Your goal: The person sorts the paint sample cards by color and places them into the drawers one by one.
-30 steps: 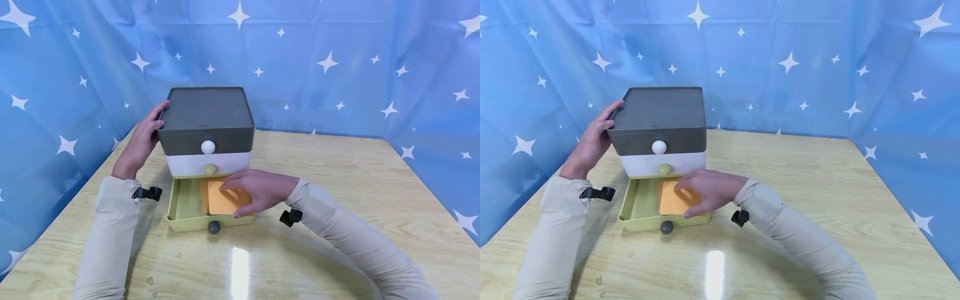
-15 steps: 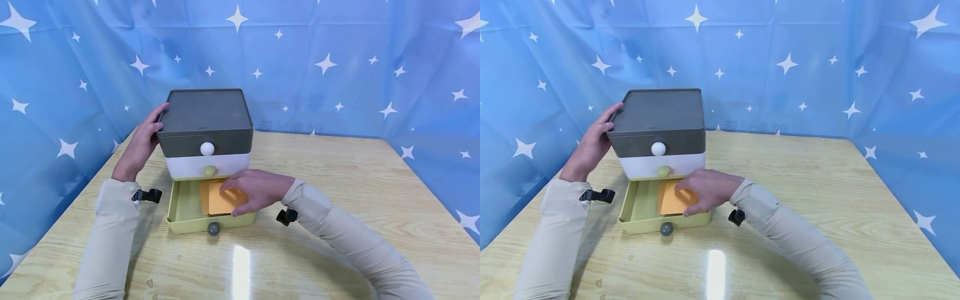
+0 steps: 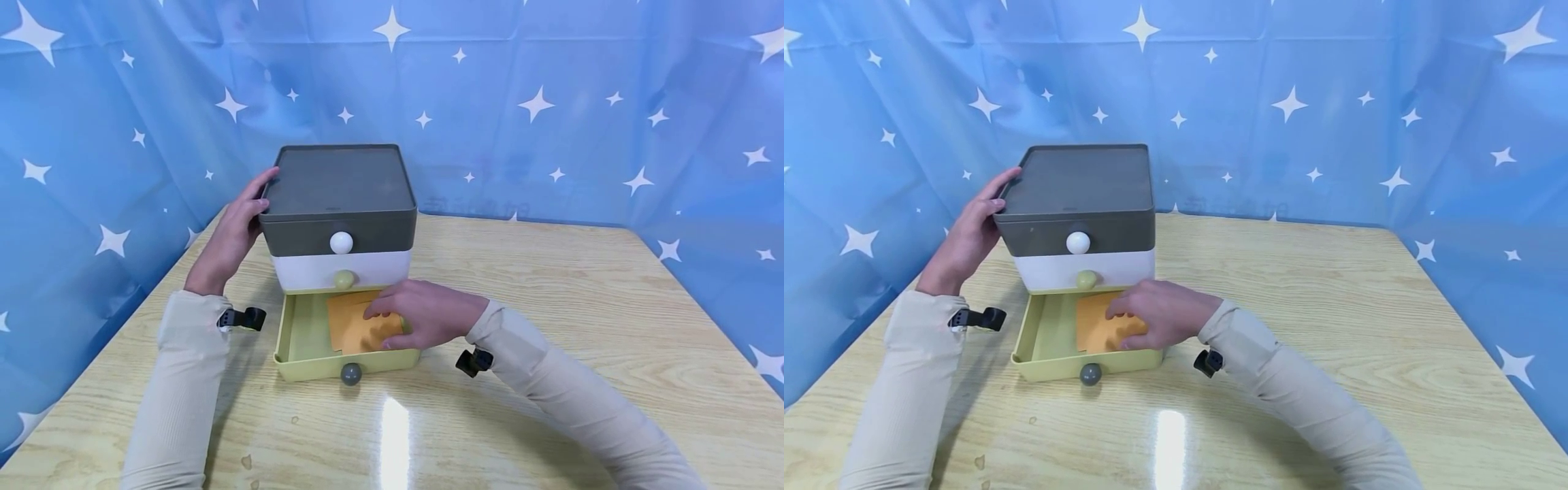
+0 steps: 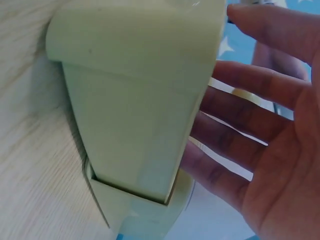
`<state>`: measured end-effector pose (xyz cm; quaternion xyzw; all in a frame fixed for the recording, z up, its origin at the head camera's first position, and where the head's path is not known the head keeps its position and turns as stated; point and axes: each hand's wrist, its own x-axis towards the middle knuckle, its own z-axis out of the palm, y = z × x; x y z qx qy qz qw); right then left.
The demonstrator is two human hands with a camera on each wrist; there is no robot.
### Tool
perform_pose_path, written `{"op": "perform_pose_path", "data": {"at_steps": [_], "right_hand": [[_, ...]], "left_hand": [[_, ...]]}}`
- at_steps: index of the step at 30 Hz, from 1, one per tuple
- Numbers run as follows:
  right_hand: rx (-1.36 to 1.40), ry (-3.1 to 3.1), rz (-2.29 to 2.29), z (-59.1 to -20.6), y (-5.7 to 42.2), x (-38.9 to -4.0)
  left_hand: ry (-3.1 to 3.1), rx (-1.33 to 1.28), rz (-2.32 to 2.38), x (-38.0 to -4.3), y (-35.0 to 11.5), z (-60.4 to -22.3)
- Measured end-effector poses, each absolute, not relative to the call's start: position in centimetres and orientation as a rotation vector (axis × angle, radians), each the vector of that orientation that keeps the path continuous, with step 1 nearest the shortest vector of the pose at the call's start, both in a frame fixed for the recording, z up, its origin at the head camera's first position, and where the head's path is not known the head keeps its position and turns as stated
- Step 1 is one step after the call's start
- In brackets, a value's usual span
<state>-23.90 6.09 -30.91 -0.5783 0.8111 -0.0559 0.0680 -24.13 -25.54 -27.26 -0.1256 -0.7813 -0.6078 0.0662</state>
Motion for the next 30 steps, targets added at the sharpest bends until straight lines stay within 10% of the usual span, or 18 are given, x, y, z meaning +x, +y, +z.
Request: {"op": "perform_pose_path", "data": {"at_steps": [30], "right_hand": [[-2.450, 2.513, 0.322, -34.0, 2.6, -17.0]], "left_hand": [[-2.363, -0.373, -1.833, -24.0, -25.4, -27.1]]}}
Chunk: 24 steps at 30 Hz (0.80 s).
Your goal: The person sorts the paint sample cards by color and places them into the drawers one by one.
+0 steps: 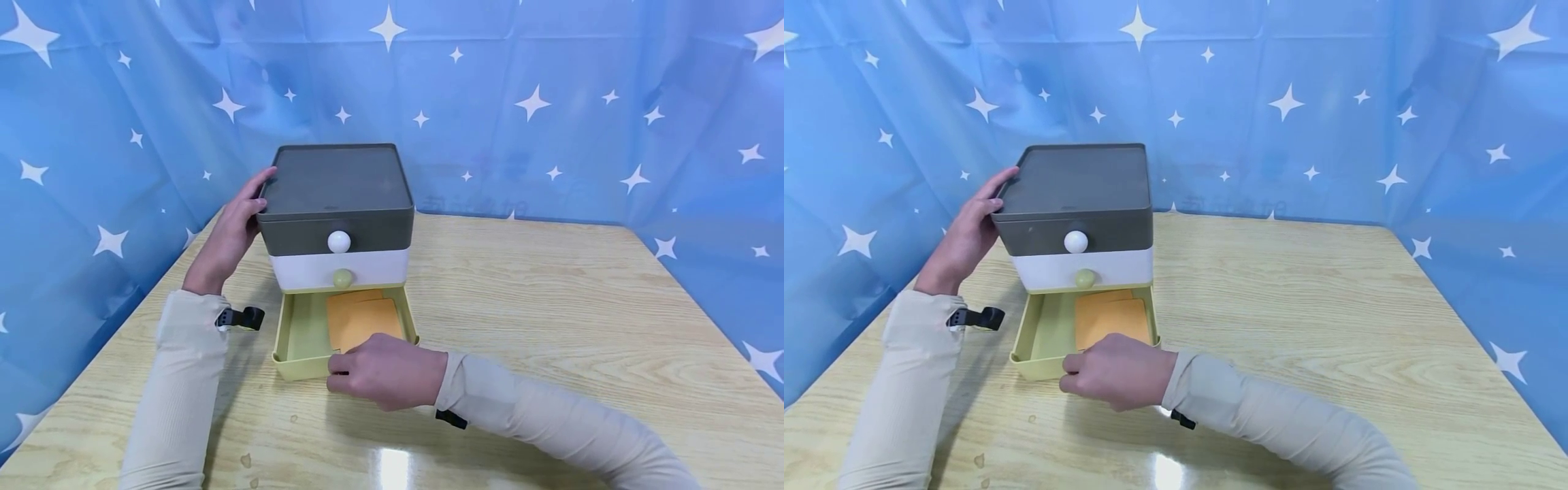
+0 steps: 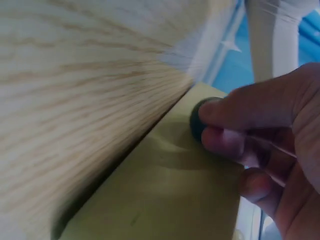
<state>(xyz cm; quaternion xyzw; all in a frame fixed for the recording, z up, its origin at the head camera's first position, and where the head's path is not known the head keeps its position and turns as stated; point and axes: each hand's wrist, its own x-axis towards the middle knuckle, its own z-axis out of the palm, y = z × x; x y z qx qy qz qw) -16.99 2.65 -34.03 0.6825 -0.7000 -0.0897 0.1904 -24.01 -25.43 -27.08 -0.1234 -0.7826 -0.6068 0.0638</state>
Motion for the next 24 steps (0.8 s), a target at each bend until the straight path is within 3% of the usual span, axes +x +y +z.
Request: {"op": "perform_pose_path", "data": {"at_steps": [24], "right_hand": [[1.825, -1.988, -0.181, -34.4, 2.2, -19.0]], "left_hand": [[-2.355, -0.377, -1.847, -24.2, -25.5, -27.2]]}}
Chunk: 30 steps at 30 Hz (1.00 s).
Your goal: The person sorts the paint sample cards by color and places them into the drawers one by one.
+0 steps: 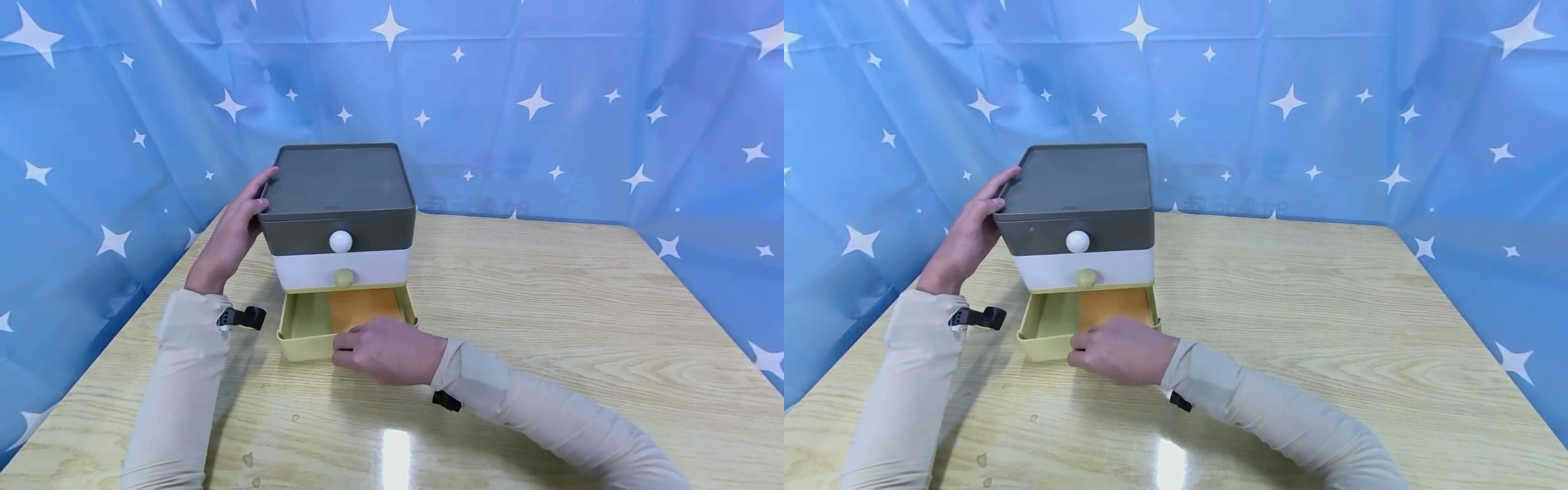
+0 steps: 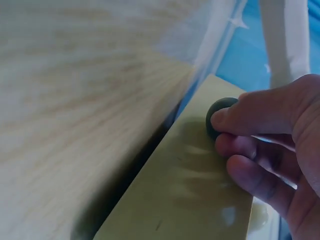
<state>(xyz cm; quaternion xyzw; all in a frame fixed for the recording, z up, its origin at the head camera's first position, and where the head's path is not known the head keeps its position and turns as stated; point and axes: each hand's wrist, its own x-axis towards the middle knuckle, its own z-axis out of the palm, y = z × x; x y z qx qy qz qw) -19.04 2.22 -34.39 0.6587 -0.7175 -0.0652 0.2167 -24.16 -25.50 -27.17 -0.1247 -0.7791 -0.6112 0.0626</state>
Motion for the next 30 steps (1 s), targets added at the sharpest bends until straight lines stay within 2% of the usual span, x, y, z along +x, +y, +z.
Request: {"op": "perform_pose_path", "data": {"at_steps": [30], "right_hand": [[1.627, -2.073, -0.071, -35.5, 0.3, -24.6]], "left_hand": [[-2.358, -0.385, -1.863, -23.9, -25.5, -27.0]]}}
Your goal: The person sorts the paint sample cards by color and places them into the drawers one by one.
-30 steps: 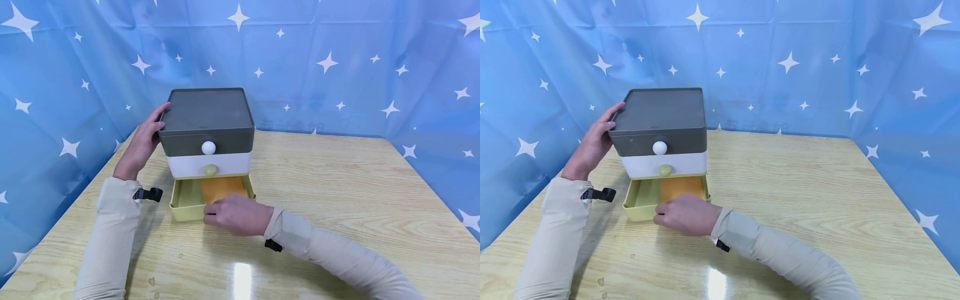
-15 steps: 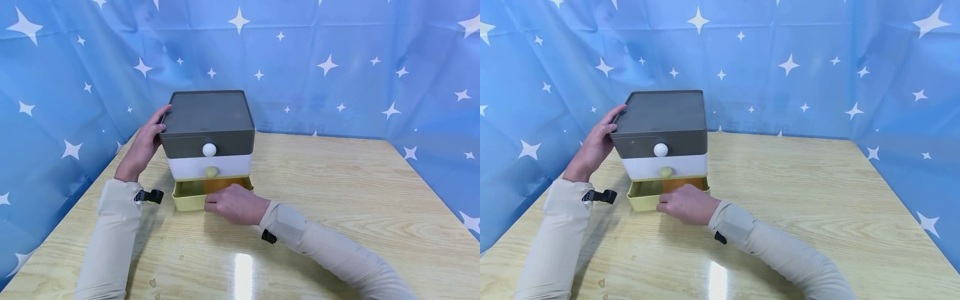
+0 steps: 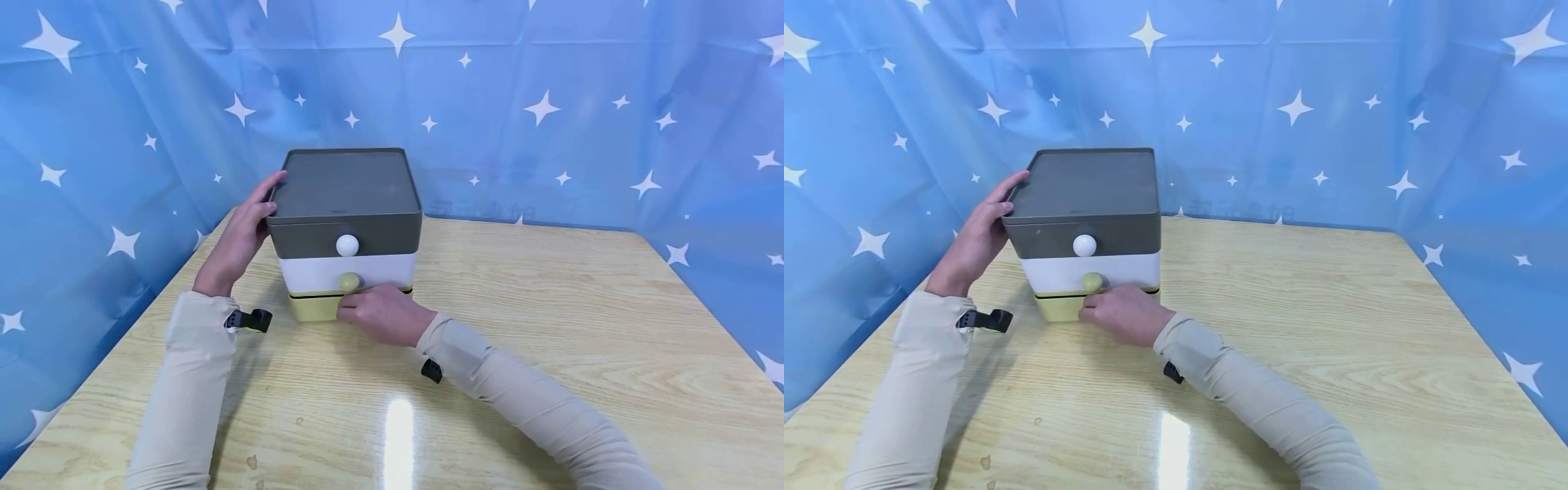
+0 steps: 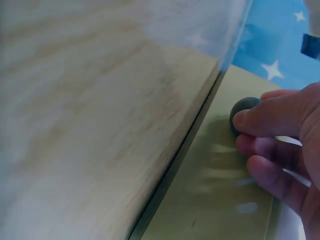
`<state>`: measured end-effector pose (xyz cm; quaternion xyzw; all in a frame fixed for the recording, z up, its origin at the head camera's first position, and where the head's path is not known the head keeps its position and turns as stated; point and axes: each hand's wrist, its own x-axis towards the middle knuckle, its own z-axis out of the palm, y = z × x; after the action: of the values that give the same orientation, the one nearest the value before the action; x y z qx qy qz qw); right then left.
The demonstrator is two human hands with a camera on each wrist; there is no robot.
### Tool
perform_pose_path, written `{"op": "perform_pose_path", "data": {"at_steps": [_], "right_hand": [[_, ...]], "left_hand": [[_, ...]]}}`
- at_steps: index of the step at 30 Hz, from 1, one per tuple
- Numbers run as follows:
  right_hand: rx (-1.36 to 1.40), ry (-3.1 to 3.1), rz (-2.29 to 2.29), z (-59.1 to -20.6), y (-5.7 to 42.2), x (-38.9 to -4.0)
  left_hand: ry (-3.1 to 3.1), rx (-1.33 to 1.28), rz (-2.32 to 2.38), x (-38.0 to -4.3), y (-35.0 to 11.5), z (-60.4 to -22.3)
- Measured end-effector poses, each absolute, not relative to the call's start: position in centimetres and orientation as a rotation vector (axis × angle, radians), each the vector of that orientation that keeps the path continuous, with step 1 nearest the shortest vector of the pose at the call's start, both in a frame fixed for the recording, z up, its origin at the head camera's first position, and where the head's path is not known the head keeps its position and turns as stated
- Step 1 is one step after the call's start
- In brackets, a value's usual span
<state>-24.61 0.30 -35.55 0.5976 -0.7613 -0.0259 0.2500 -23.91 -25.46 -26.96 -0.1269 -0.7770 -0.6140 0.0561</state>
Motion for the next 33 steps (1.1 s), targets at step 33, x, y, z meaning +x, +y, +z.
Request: {"op": "perform_pose_path", "data": {"at_steps": [33], "right_hand": [[1.198, -2.587, 0.173, -27.7, 15.4, -24.6]], "left_hand": [[-2.556, -0.390, -0.869, -22.8, -24.8, -25.8]]}}
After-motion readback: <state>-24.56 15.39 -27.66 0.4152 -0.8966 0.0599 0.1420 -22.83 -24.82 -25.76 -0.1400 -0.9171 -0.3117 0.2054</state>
